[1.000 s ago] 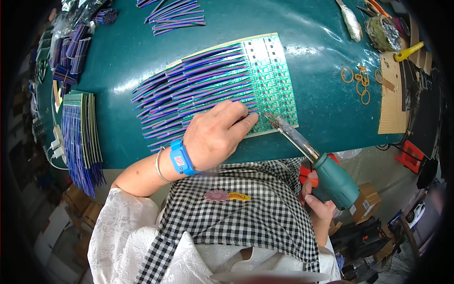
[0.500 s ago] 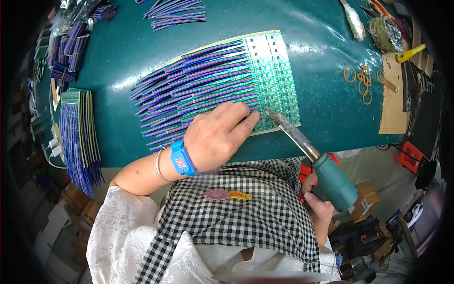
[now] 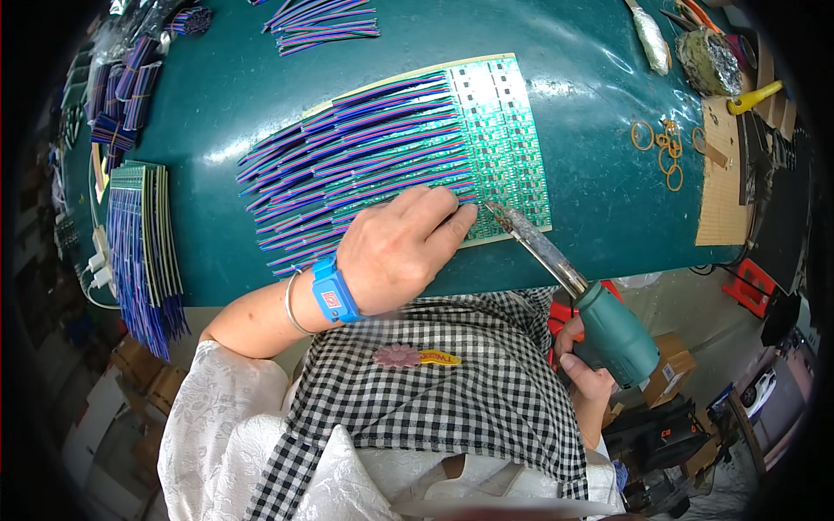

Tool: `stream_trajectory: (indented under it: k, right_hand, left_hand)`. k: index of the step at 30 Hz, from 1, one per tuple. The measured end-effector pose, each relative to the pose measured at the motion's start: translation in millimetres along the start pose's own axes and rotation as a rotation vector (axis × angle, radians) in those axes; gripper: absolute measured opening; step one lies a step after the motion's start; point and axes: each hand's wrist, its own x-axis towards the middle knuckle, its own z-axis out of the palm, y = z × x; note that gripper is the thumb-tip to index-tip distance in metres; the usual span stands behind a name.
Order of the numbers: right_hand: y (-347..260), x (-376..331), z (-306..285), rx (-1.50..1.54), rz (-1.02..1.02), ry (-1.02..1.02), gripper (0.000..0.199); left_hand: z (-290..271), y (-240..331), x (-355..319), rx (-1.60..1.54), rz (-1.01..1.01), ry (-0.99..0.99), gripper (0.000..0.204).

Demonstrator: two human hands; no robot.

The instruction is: The person places ribbon wires onto a circuit board and solders them into place using a soldering tool.

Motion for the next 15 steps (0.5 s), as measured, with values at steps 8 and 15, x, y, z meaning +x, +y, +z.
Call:
stream_trajectory:
  k: [8,15]
  right_hand:
    - [2.2,-2.0,-0.2,-0.164,-0.044,-0.029,0.027]
    - [-1.4,-8.7,2.5,0.076,0.049,0.037,0.053]
  left_hand:
    - [-0.5,2.0,0.6,0.009,-0.003,-0.006,0.034]
    - [-0.2,1.0,0.6,0.013,0.004,0.000,0.034]
